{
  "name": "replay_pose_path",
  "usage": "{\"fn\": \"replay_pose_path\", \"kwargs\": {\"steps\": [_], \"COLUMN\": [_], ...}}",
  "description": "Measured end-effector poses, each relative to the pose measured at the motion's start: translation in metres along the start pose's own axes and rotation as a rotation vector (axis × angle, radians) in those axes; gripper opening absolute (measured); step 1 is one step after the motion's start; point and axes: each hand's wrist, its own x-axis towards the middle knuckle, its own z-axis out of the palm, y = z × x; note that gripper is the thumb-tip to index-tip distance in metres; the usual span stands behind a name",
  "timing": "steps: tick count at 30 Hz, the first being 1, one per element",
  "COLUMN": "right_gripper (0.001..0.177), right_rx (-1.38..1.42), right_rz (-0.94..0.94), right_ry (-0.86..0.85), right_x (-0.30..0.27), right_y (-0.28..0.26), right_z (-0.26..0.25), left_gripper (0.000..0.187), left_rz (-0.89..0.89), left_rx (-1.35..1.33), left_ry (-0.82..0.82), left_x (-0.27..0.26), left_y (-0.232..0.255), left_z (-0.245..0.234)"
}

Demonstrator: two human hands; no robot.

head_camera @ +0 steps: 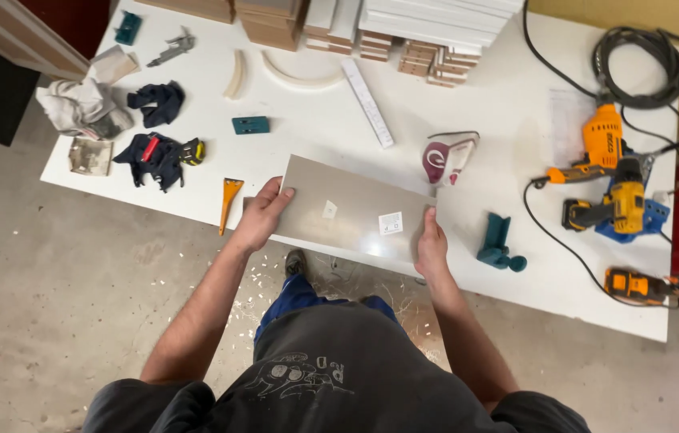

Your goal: The person sands a rectangular piece of wood on a workbench using a sanding block. They then use a clothes iron to press a thin strip of material onto the wood. Finally, they use a hand plane to smooth the edge of the wood piece.

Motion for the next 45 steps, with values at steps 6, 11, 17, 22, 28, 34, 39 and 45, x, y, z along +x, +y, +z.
{"fn": "replay_pose_path", "kwargs": {"steps": [6, 11, 17, 22, 28, 34, 39, 45], "right_gripper": [0.081, 0.061, 0.047, 0.035, 0.027, 0.025, 0.029, 0.035], "right_rx": [0.021, -0.043, 0.017, -0.217, -0.148, 0.038, 0.057, 0.141], "right_rz": [-0.15, -0.322, -0.405, -0.509, -0.546, -0.487, -0.309, -0.274], "right_ry": [-0.033, -0.203, -0.406, -0.326, -0.294, -0.277, -0.168, -0.303], "right_x": [0.041, 0.074, 0.081, 0.048, 0.048, 0.06, 0.055, 0.096], "right_y": [0.041, 0.056, 0.03, -0.025, -0.037, -0.043, -0.075, -0.072], "right_z": [0.019, 0.039, 0.091, 0.124, 0.126, 0.11, 0.11, 0.085], "left_gripper": [0.037, 0.046, 0.026, 0.024, 0.024, 0.029, 0.038, 0.039], "left_rz": [-0.036, -0.105, 0.046, 0.176, 0.207, 0.093, -0.027, 0.011], "left_rx": [0.068, 0.2, -0.04, 0.006, -0.006, -0.088, -0.158, -0.207], "left_ry": [-0.058, 0.231, 0.381, 0.342, 0.31, 0.269, 0.068, 0.087], "left_x": [-0.008, 0.023, 0.077, 0.113, 0.124, 0.111, 0.099, 0.091], "left_y": [0.021, 0.009, -0.016, 0.002, 0.034, 0.069, 0.092, 0.118], "left_z": [-0.027, -0.072, -0.135, -0.161, -0.158, -0.141, -0.134, -0.107]}}
